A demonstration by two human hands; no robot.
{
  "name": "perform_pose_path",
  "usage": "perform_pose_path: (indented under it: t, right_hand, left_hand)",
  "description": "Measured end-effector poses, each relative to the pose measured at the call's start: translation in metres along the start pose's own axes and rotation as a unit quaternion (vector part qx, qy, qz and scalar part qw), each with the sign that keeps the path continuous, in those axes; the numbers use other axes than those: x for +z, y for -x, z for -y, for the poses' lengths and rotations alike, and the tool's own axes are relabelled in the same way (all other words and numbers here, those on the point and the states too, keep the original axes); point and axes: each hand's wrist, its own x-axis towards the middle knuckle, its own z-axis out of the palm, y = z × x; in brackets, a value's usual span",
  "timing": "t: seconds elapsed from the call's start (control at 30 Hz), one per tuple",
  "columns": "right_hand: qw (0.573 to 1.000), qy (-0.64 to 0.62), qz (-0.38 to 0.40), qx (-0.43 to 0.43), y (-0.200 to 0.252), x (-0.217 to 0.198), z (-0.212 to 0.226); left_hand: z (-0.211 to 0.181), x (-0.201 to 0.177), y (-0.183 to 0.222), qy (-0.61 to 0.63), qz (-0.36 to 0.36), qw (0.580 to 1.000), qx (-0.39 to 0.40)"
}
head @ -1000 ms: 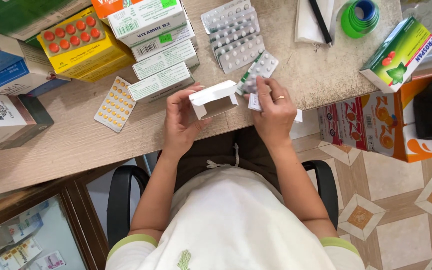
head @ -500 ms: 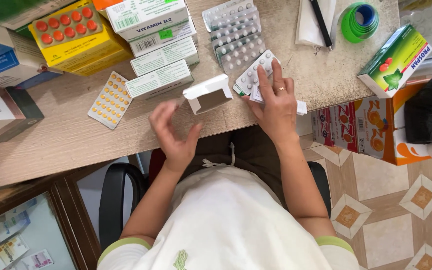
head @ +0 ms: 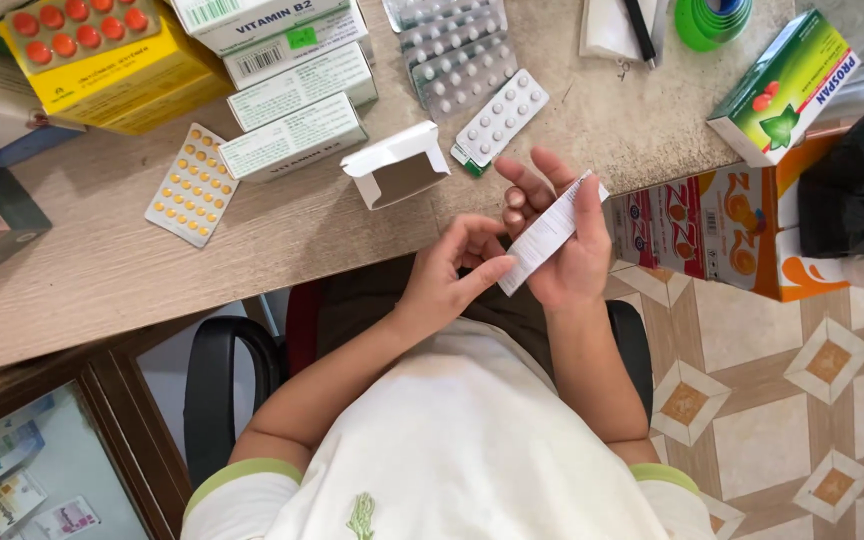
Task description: The person picks up several medication blister packs from the pharmacy counter and places them into a small white box before closing it.
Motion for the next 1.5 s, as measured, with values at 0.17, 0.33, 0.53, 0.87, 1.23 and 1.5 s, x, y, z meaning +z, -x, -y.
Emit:
perform_pose_path:
  t: [0.17,0.33,0.53,0.87,1.23,1.5]
  right_hand:
    - [0.995,0.095,0.011,-0.028,0.007,0.008,0.001]
    - [0.974,0.219,0.047,-0.042,0.021,-0.006,0.007]
    - [0.965,0.230,0.108,-0.072,0.036,0.003,0.026]
    - [0.908,0.403,0.059,-0.101,0.034,-0.011,0.023]
    - [0.793,0.542,-0.123,-0.251,-0.033,-0.057,0.071]
    - [0.638,0.726,-0.092,-0.239,-0.074,-0.029,0.083]
  left_hand:
    - [0.001,-0.004,0.002,-0.020,0.055,0.998,-0.030]
    - [-0.041,-0.010,0.007,-0.211,0.012,0.962,0.174]
    - [-0.046,-0.016,0.009,-0.332,-0.018,0.878,0.346]
    - [-0.039,-0.009,0.009,-0.332,-0.052,0.906,0.257]
    - [-0.013,-0.017,0.012,-0.285,-0.049,0.942,0.171]
    - [-0.017,-0.031,0.013,-0.291,-0.094,0.934,0.184]
